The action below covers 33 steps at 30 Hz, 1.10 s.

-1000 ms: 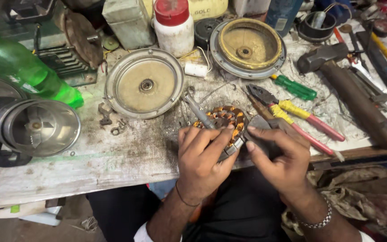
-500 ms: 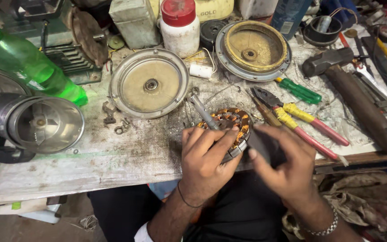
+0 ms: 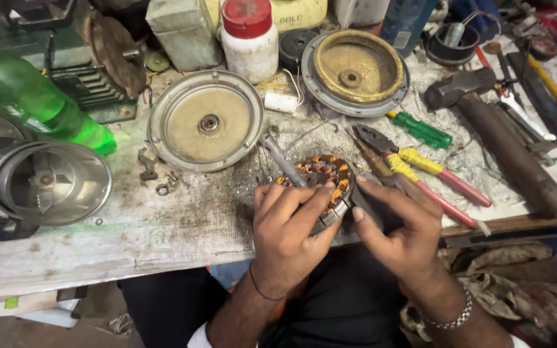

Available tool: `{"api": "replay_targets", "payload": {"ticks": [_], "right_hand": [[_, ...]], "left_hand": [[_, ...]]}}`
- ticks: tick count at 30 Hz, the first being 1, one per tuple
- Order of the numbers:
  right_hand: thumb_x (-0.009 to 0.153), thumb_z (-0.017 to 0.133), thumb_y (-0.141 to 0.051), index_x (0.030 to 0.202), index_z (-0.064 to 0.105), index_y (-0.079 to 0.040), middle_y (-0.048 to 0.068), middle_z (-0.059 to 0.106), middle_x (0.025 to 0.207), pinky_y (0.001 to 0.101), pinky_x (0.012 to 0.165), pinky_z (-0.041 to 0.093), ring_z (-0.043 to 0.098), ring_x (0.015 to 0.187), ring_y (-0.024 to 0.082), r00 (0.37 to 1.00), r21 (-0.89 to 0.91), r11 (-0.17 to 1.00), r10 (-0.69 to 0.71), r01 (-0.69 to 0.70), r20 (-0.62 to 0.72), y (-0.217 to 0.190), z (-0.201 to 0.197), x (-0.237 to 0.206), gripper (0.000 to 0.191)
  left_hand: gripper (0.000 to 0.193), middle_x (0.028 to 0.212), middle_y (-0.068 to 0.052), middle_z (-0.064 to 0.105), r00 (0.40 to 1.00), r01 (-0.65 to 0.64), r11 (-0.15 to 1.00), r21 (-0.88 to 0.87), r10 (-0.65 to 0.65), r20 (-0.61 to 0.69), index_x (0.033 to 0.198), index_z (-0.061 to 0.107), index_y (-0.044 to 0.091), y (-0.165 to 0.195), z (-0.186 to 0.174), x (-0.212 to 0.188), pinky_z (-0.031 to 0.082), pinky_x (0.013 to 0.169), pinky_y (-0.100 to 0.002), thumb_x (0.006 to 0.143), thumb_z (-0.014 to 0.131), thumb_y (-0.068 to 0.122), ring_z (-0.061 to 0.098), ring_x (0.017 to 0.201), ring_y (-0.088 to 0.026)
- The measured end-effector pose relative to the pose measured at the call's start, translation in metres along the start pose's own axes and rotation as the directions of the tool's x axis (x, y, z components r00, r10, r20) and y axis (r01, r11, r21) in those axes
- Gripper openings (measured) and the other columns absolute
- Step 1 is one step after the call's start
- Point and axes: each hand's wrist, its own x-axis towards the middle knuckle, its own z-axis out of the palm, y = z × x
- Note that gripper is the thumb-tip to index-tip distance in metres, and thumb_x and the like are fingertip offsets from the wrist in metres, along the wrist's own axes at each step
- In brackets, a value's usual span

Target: The person holds a motor armature in the left hand and uses a metal file in the right hand to scrape and smooth the copper windings and commutator segments. The person rotates the armature to access different areas while filing.

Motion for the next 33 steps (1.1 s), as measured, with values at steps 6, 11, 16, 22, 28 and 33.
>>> {"api": "replay_targets", "payload": {"ticks": [6,11,16,22,28,33], "right_hand": [[0.077,0.076,-0.005,0.117,0.071,0.005,0.017,0.069,0.093,0.0296,0.068,0.051,0.067,0.076,0.022,0.992,-0.028,0.992,-0.126,0.127,0.008,0.012,0.000,-0.013,0.041],[0.076,0.077,-0.005,0.116,0.069,0.006,0.019,0.067,0.095,0.0307,0.072,0.053,0.066,0.079,0.024,0.982,0.000,0.982,-0.188,0.188,0.000,0.011,0.002,-0.016,0.042],[0.075,0.078,-0.004,0.116,0.070,0.006,0.018,0.067,0.094,0.0308,0.073,0.053,0.067,0.080,0.024,0.991,-0.045,0.991,-0.128,0.127,-0.028,0.012,0.003,-0.015,0.043],[0.083,0.077,-0.001,0.120,0.068,0.007,0.017,0.069,0.104,0.0313,0.083,0.054,0.069,0.093,0.024,0.994,-0.026,0.996,-0.085,0.083,-0.069,0.034,0.005,-0.016,0.040],[0.087,0.078,-0.001,0.126,0.070,0.006,0.014,0.068,0.101,0.0305,0.081,0.051,0.065,0.088,0.022,0.996,0.048,0.997,0.064,-0.061,-0.061,0.032,0.006,-0.013,0.041],[0.076,0.082,-0.009,0.118,0.068,0.003,0.017,0.066,0.100,0.0294,0.074,0.054,0.068,0.084,0.021,0.995,-0.019,0.995,-0.100,0.100,0.012,0.012,0.004,-0.019,0.046]], "left_hand": [[0.042,0.096,-0.004,0.065,1.000,0.012,0.999,-0.032,-0.012,0.004,0.115,0.074,0.003,-0.002,0.000,-0.001,0.044,0.085,-0.040,0.074,0.082,0.007,0.061,0.089,-0.023],[0.038,0.098,-0.001,0.067,1.000,0.016,1.000,0.012,-0.016,-0.004,0.115,0.075,0.006,-0.002,0.003,0.001,0.043,0.088,-0.038,0.078,0.080,0.007,0.062,0.092,-0.020],[0.044,0.106,0.000,0.069,0.995,0.033,0.999,0.014,-0.034,0.092,0.117,0.074,0.008,0.001,-0.003,0.007,0.041,0.093,-0.040,0.073,0.080,0.009,0.063,0.100,-0.021],[0.053,0.113,-0.005,0.066,0.976,0.054,0.999,0.005,-0.054,0.213,0.117,0.073,0.009,-0.009,-0.019,0.011,0.042,0.092,-0.041,0.067,0.085,0.017,0.060,0.106,-0.025],[0.049,0.105,-0.008,0.061,0.987,0.052,0.993,-0.105,-0.035,0.157,0.120,0.073,0.006,-0.014,-0.005,0.005,0.050,0.090,-0.038,0.075,0.087,0.017,0.058,0.101,-0.027],[0.048,0.100,-0.006,0.058,0.990,0.043,0.996,-0.073,-0.032,0.141,0.123,0.073,0.005,-0.016,-0.005,-0.001,0.051,0.091,-0.037,0.076,0.080,0.005,0.058,0.098,-0.025]]}}
